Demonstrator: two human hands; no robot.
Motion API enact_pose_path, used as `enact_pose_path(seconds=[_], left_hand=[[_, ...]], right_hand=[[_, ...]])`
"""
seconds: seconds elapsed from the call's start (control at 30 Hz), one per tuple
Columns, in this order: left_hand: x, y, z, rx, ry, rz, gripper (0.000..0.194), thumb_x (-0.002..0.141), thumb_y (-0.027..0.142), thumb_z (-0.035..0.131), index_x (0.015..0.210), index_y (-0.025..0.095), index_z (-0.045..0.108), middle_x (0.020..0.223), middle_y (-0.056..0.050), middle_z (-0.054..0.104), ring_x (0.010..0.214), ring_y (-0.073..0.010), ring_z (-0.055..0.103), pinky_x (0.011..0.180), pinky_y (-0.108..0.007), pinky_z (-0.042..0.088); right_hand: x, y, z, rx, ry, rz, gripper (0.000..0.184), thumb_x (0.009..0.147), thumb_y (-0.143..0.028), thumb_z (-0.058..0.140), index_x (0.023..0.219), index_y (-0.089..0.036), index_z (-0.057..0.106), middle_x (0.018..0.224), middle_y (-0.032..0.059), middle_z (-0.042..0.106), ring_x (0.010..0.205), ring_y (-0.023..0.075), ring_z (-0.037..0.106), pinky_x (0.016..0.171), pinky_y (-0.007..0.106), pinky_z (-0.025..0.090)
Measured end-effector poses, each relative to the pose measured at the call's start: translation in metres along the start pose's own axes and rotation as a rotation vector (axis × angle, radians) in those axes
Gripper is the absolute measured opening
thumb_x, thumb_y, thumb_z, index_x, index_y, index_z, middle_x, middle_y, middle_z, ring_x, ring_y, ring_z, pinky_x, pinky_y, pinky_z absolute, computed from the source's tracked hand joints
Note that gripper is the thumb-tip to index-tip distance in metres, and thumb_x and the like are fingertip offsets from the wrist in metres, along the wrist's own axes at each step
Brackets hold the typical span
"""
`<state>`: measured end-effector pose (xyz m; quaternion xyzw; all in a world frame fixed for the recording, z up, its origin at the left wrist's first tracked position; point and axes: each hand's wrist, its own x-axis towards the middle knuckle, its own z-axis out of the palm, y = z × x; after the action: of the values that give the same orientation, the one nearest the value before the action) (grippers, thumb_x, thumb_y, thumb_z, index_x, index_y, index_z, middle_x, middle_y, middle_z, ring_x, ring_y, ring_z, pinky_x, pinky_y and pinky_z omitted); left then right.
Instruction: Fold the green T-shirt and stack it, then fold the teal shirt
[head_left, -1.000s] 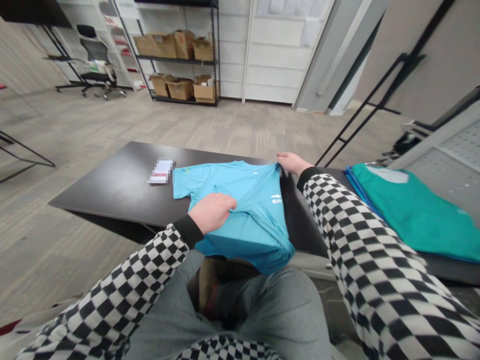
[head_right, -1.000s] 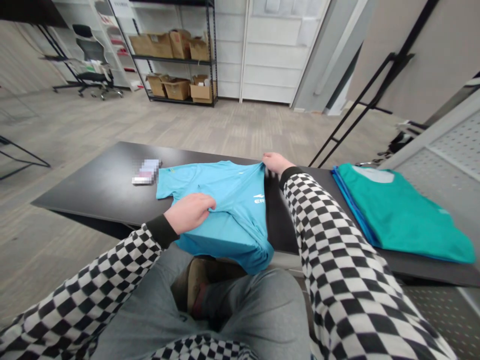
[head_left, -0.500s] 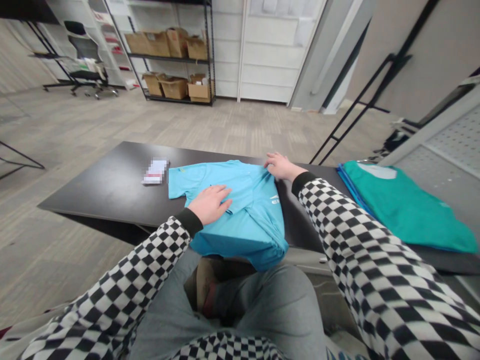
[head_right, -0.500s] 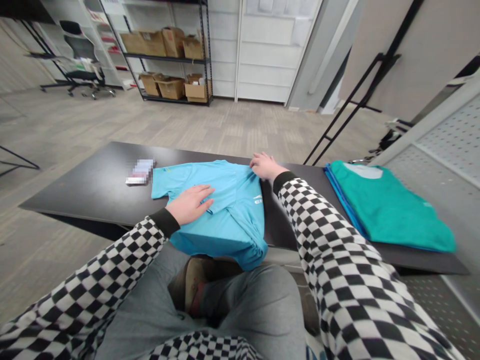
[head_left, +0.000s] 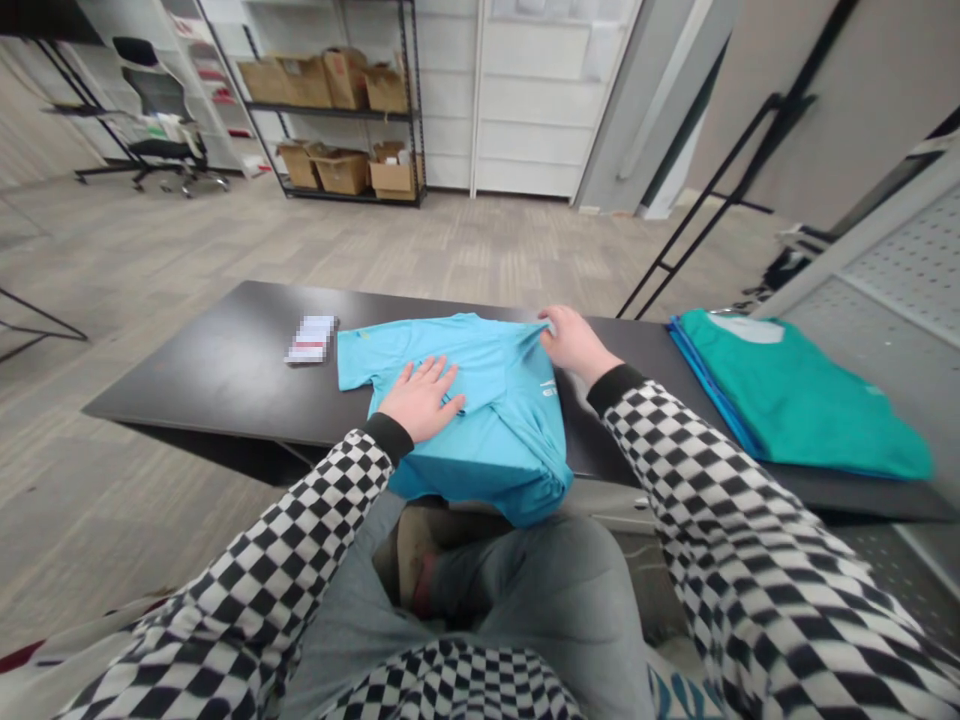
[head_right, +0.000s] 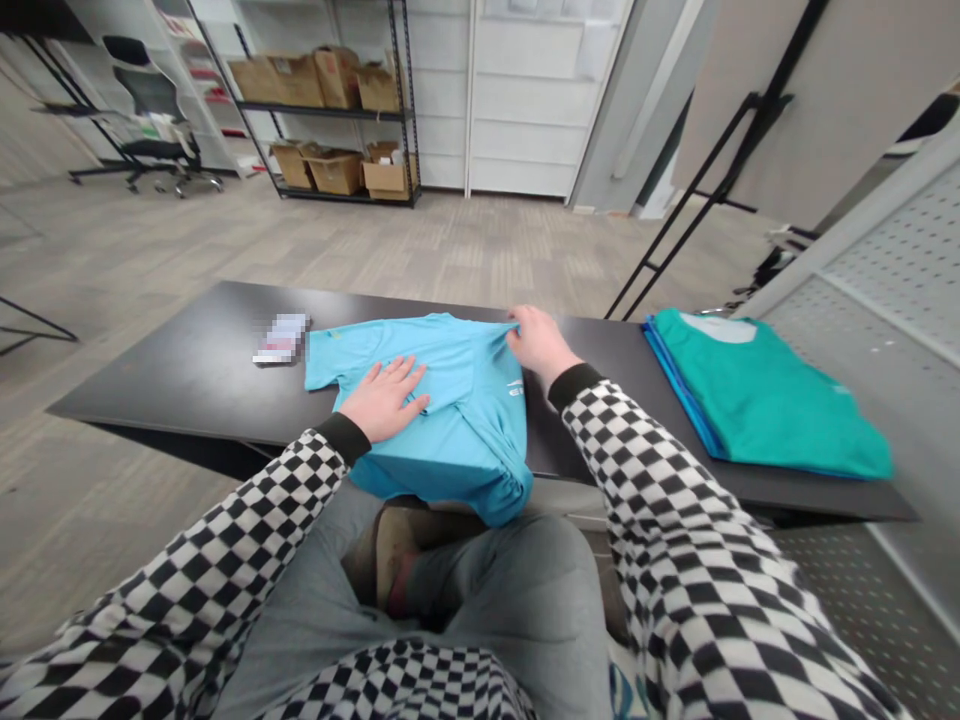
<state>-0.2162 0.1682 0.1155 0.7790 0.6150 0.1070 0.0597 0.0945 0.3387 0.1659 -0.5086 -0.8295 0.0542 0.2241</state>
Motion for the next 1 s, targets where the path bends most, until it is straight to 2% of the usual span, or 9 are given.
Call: enact_pose_path(seconds=[0.1,0.2,0.3,0.4,0.5,0.63,0.73,0.83,1.0], left_hand=[[0.0,0.001,0.0,0.016,-0.022,0.004,0.074,0.115,0.059,0.044,0.178,0.02,0.046,0.188,-0.017,0.032,0.176,-0.0393,0.028,0.143,-0.067,0.019],[0.002,0.002,-0.008,0.039,-0.062,-0.021,0.077,0.114,0.06,0.044,0.179,0.02,0.044,0.189,-0.017,0.03,0.177,-0.0393,0.026,0.143,-0.068,0.016],[0.013,0.012,-0.026,0.112,-0.163,-0.059,0.077,0.11,0.059,0.049,0.176,0.018,0.049,0.186,-0.019,0.037,0.173,-0.0429,0.033,0.142,-0.072,0.013],[0.035,0.041,-0.041,0.182,-0.164,-0.004,0.072,0.108,0.054,0.051,0.167,0.015,0.059,0.177,-0.022,0.052,0.166,-0.046,0.044,0.14,-0.075,0.011],[0.065,0.084,-0.038,0.107,-0.149,0.213,0.068,0.112,0.05,0.045,0.173,0.02,0.053,0.183,-0.015,0.045,0.17,-0.0376,0.04,0.143,-0.063,0.019],[0.098,0.123,-0.01,0.078,-0.315,0.291,0.069,0.117,0.053,0.037,0.181,0.027,0.04,0.191,-0.009,0.03,0.176,-0.0368,0.029,0.142,-0.063,0.021],[0.108,0.127,0.01,0.101,-0.337,0.253,0.076,0.116,0.06,0.038,0.185,0.028,0.029,0.194,-0.007,0.018,0.179,-0.0395,0.016,0.143,-0.067,0.014],[0.107,0.12,0.02,0.097,-0.269,0.279,0.079,0.116,0.064,0.035,0.186,0.027,0.029,0.194,-0.007,0.018,0.179,-0.0399,0.015,0.143,-0.067,0.012],[0.101,0.115,0.026,0.073,-0.174,0.304,0.08,0.115,0.067,0.035,0.184,0.027,0.034,0.192,-0.008,0.025,0.178,-0.0401,0.02,0.143,-0.067,0.015]], right_hand=[[-0.08,-0.022,-0.025,0.255,-0.05,0.131,0.02,0.099,-0.03,0.058,0.106,-0.026,0.076,0.1,0.0106,0.083,0.092,0.0314,0.076,0.091,0.042,0.06],[-0.184,-0.039,-0.036,0.525,-0.237,0.285,0.033,0.105,-0.055,0.059,0.083,-0.032,0.069,0.072,0.0024,0.073,0.067,0.0255,0.069,0.066,0.038,0.055],[-0.275,-0.052,-0.02,0.601,-0.055,0.468,0.045,0.104,-0.069,0.06,0.085,-0.03,0.069,0.072,0.0024,0.072,0.066,0.0245,0.067,0.066,0.038,0.055],[-0.323,-0.065,0.011,0.564,0.119,0.609,0.051,0.101,-0.073,0.065,0.11,-0.025,0.076,0.106,0.012,0.084,0.095,0.0309,0.079,0.085,0.044,0.062],[-0.329,-0.075,0.039,0.573,0.148,0.593,0.058,0.096,-0.07,0.072,0.131,-0.025,0.074,0.14,0.0165,0.08,0.13,0.0364,0.075,0.11,0.053,0.059],[-0.317,-0.079,0.061,0.672,0.137,0.565,0.053,0.092,-0.067,0.077,0.121,-0.024,0.073,0.128,0.0143,0.082,0.122,0.0346,0.076,0.112,0.052,0.057],[-0.313,-0.08,0.064,0.784,0.154,0.553,0.046,0.092,-0.067,0.077,0.107,-0.024,0.07,0.105,0.0073,0.08,0.099,0.0281,0.075,0.095,0.042,0.06],[-0.312,-0.085,0.055,0.815,0.141,0.506,0.037,0.096,-0.062,0.075,0.096,-0.025,0.068,0.086,0.0001,0.07,0.081,0.0222,0.067,0.08,0.035,0.054],[-0.306,-0.099,0.038,0.671,0.231,0.37,0.02,0.095,-0.039,0.069,0.083,-0.026,0.061,0.091,0.002,0.072,0.089,0.0226,0.067,0.086,0.035,0.052]])
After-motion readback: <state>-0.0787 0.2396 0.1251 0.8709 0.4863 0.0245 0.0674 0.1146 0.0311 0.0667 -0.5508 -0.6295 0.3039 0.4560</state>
